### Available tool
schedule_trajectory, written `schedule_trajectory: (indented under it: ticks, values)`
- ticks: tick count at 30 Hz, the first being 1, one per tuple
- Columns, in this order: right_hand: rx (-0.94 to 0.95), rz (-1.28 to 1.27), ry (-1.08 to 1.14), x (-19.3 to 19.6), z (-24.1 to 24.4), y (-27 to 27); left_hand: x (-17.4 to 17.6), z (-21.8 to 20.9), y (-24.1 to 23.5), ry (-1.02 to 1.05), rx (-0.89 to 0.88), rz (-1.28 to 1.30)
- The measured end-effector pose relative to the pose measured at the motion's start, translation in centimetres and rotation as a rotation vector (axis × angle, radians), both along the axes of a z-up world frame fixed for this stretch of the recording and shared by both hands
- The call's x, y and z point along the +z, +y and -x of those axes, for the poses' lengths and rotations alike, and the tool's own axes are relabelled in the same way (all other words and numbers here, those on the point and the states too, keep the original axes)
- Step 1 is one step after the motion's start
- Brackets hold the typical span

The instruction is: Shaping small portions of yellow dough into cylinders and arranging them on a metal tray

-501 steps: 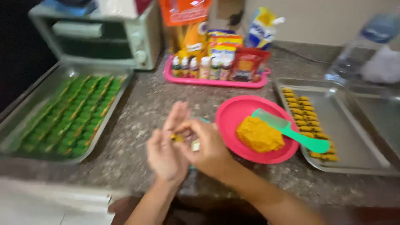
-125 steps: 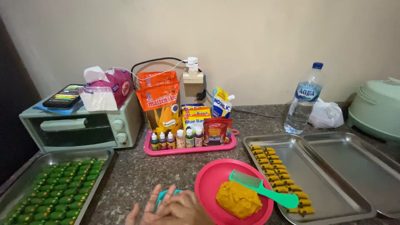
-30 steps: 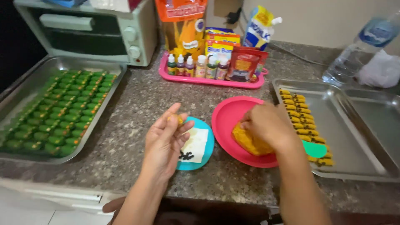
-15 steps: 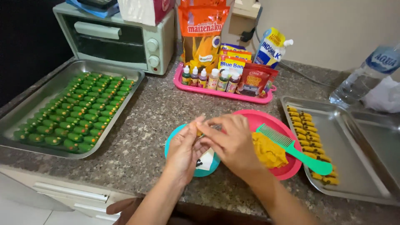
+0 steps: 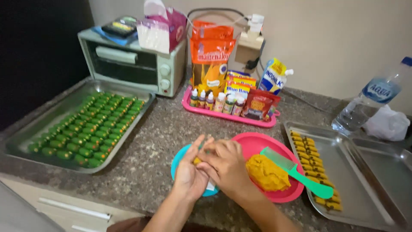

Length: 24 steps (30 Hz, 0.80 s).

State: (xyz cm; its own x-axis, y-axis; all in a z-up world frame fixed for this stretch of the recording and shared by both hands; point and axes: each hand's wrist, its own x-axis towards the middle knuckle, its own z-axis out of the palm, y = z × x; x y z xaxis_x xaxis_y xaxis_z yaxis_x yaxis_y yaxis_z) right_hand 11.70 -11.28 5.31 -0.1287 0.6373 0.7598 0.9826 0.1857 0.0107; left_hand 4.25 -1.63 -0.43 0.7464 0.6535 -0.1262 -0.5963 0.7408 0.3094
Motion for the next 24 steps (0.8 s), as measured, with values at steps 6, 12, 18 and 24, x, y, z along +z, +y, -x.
schedule_trajectory:
  ticks: [6,12,18,24]
  values:
    - [0.055,-0.024,0.193,2.0,0.8,0.8,2.0,0.8,-2.9,-0.174,-0.131,-0.215]
    - [0.365,0.383,0.035,4.6,5.5,1.6,-7.1,-1.4,0.3,-0.551,-0.579,-0.628]
    - [0.134,-0.372,0.584,-0.6,9.4,7.6,8.0,3.1,-3.5,1.289,-0.876,-1.384]
    - [0.388,0.105,0.452,3.5,6.6,4.0,2.6,-4.4,-2.6,0.084,-0.36,-1.079]
